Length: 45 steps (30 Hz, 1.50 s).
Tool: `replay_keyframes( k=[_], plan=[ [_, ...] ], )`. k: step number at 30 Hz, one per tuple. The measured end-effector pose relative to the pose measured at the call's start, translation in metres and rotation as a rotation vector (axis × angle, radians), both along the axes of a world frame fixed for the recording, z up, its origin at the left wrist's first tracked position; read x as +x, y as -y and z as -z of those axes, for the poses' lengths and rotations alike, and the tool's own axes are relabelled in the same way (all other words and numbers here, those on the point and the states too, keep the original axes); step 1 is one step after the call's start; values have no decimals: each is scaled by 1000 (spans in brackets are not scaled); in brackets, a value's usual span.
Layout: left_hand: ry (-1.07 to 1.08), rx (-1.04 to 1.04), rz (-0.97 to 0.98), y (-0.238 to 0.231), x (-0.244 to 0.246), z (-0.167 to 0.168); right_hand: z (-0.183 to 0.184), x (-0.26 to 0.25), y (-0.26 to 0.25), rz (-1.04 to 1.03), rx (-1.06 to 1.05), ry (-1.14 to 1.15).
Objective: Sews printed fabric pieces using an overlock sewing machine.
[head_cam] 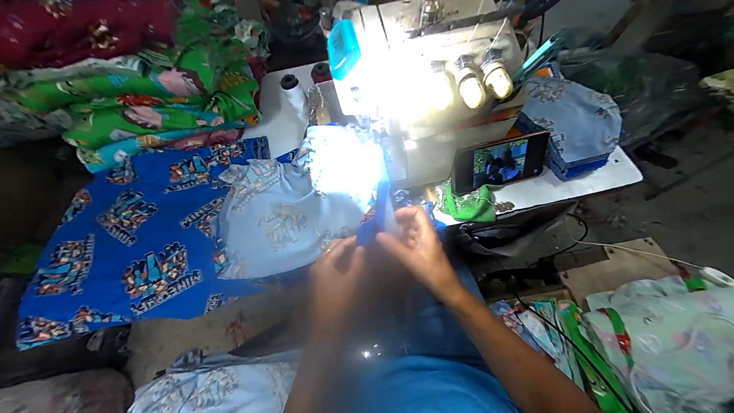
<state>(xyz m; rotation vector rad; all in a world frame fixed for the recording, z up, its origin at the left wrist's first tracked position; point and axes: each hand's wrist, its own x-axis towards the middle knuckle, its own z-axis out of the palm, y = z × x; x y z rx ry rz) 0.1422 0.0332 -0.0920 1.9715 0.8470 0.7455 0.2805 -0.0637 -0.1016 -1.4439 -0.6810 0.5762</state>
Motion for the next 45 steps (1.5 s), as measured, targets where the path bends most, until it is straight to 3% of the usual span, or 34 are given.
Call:
replay_keyframes(
  k=[4, 6, 10, 12, 18, 24, 29, 37, 45],
  plan=[
    [165, 74, -41, -7, -2, -10, 2, 1, -12, 122, -132, 351],
    [289, 67, -6, -14, -3, -15, 3, 6, -11, 105, -122, 360],
    [376, 42, 5, -14, -4, -26, -6, 12, -1, -174, 99, -265],
    [397, 45, 2, -10, -1, -29, -2, 16, 1, -232, 191, -357],
    [428, 1, -34, -1, 9, -27, -3, 11, -10, 36, -106, 157],
    [470, -89, -79, -12, 2, -31, 2, 8, -3, 33, -60, 110],
    [479, -107, -77, -16, 4, -32, 8, 10, 9, 151, -51, 421],
    [471, -72, -55, -12, 14, -40, 1, 8, 11, 24, 55, 23],
    [286, 460, 115, 6, 11, -44, -3, 3, 23, 89, 47, 131]
  ],
)
